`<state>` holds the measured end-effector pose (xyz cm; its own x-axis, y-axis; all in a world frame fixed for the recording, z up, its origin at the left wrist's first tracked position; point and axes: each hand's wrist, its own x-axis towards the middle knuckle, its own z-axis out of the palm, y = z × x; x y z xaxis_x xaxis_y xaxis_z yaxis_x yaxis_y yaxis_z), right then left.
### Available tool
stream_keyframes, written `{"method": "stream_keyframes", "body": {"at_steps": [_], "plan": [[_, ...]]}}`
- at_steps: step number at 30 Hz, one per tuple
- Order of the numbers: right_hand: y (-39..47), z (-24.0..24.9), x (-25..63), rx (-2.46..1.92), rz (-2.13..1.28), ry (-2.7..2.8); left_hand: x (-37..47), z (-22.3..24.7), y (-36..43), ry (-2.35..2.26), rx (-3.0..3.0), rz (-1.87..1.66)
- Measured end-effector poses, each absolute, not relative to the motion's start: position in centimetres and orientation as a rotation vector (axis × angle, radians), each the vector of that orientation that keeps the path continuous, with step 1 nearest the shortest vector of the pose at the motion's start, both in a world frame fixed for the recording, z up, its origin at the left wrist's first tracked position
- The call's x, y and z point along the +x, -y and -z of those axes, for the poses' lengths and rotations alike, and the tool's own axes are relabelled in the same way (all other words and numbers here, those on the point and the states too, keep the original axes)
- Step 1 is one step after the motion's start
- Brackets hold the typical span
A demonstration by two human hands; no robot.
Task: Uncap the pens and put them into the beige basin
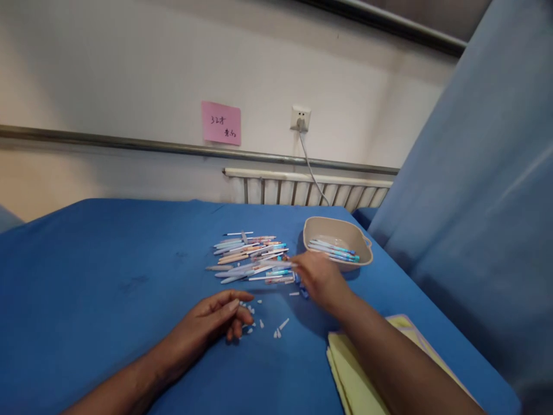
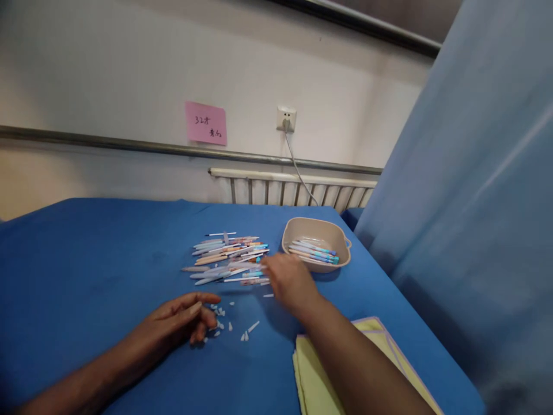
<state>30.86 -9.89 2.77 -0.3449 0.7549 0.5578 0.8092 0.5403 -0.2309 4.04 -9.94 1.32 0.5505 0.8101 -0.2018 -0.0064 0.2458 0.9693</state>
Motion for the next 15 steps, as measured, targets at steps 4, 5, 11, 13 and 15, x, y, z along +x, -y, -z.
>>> {"method": "stream_keyframes", "body": {"at_steps": [4,5,11,13,15], "plan": [[7.4,-3.8,37.3,-1.723,0.127,1.840,3.9,-1.2,9.4,-0.868,1.232,-0.629],[6.7,-3.8,38.7,-1.898,0.091,1.813,3.9,-1.1,9.2,-0.877,1.238,-0.625],[2.4,-3.0,42.8,-2.128,-0.037,1.850,3.8,-0.5,8.4,-0.878,1.250,-0.640],[1.0,-2.8,43.1,-2.178,-0.080,1.887,3.6,-0.2,8.3,-0.870,1.265,-0.626],[-0.1,-2.6,43.3,-2.228,-0.119,1.922,3.5,0.0,8.3,-0.864,1.280,-0.615]]}}
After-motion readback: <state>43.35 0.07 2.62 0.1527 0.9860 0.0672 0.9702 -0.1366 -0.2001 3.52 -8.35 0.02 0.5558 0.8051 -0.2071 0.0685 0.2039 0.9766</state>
